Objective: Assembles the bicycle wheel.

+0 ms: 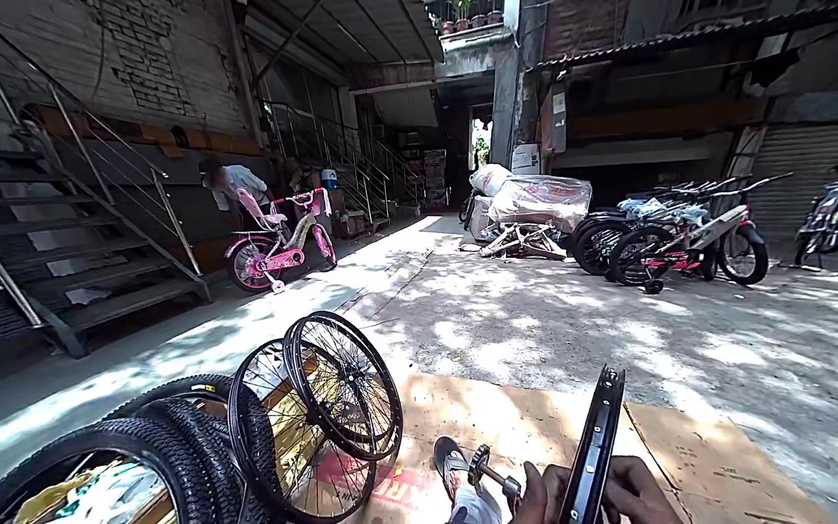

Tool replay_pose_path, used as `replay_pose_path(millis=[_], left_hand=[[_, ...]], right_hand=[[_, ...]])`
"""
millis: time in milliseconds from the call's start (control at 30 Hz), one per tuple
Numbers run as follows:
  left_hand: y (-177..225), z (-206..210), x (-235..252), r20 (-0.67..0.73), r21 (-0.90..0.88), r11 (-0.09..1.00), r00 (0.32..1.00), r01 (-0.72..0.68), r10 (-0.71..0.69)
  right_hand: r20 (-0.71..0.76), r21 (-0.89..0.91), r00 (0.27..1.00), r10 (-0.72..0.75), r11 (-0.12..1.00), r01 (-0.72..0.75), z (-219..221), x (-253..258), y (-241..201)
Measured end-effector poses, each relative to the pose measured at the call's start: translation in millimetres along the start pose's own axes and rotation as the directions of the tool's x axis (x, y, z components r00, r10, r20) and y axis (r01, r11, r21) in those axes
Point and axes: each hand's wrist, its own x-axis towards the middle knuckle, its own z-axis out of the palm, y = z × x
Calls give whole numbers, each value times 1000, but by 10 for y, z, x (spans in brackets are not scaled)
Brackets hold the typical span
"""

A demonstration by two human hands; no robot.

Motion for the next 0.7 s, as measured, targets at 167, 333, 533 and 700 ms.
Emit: replay_pose_path(millis=[167,333,533,700], left_hand=[[-68,13,110,-312,-30,999,950,13,-22],[9,107,26,-327,110,987,942,120,-78],[-62,-38,117,-190,239,967,981,84,-39],[-95,-45,75,-137,83,996,990,-20,31]], right_hand=[[-382,-89,924,-27,996,-7,335,-8,33],[-137,72,990,-26,997,36,127,-263,40],[128,107,984,123,985,-137,-52,-70,-192],[453,208,889,64,962,-175,-259,148,1]])
